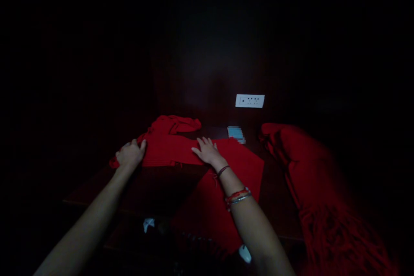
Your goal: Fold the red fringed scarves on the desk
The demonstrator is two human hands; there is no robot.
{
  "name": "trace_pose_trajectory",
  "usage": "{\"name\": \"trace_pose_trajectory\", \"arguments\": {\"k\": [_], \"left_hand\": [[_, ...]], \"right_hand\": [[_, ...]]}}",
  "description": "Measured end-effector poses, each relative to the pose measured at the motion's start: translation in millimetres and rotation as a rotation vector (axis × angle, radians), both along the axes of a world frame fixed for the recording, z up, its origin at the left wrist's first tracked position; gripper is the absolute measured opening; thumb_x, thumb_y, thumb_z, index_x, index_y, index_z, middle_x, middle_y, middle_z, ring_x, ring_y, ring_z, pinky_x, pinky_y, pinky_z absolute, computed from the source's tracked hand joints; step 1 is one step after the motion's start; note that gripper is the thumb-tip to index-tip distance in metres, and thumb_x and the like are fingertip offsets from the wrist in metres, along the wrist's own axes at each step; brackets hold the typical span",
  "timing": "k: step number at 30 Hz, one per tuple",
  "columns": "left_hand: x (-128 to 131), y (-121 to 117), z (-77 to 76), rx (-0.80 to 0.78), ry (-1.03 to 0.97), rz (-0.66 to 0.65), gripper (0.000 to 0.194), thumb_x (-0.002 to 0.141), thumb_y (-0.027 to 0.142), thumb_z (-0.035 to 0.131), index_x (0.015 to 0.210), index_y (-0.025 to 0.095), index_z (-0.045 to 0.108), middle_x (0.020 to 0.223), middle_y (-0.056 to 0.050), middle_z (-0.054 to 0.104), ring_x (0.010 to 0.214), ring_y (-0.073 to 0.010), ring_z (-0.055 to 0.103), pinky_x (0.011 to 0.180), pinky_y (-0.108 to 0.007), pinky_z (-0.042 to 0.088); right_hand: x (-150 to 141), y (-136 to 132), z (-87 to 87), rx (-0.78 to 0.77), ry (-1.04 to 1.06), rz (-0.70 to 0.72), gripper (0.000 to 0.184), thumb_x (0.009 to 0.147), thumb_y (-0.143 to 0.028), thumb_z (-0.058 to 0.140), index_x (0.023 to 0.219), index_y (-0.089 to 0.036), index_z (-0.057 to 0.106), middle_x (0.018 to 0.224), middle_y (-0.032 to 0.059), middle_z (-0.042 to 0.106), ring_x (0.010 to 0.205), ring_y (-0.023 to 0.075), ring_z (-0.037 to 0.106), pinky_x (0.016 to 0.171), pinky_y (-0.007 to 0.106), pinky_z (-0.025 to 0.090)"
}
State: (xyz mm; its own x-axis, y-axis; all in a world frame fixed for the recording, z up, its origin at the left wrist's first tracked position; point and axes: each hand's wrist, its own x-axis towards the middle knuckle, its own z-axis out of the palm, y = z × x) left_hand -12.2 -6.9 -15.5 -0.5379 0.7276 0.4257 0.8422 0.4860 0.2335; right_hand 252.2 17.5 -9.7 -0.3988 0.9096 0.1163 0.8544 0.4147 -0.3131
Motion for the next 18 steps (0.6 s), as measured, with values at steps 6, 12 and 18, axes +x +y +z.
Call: {"name": "trace_pose_trajectory", "arguments": {"k": [6,12,18], "left_hand": [[3,-5,4.2,-0.092,-0.025,0.019,0.062,0.068,0.06,0.031,0.103,0.012,0.049,0.096,-0.018,0.055,0.088,-0.0318,0.05,0.073,-0.043,0.035],[0,-10,10.5,-0.066,-0.109,-0.12,0.052,0.07,0.047,0.041,0.113,0.017,0.041,0.097,-0.014,0.057,0.087,-0.0276,0.054,0.067,-0.034,0.042],[3,-15,12.1,-0.129,-0.17,-0.064,0.061,0.066,0.051,0.046,0.117,0.019,0.036,0.104,-0.016,0.053,0.091,-0.0303,0.051,0.068,-0.038,0.042]], "right_hand": [[20,6,-10.7,-0.268,-0.244,-0.125,0.069,0.073,-0.061,0.024,0.129,-0.022,0.016,0.136,0.0088,0.008,0.121,0.0292,0.006,0.093,0.048,0.011],[15,5,-9.7,-0.252,-0.256,-0.129,0.068,0.073,-0.06,0.025,0.129,-0.021,0.018,0.135,0.0105,0.01,0.121,0.0303,0.009,0.093,0.049,0.013],[15,4,-8.7,-0.245,-0.258,-0.135,0.067,0.074,-0.059,0.027,0.129,-0.021,0.02,0.135,0.0102,0.013,0.12,0.0314,0.011,0.092,0.049,0.015]]}}
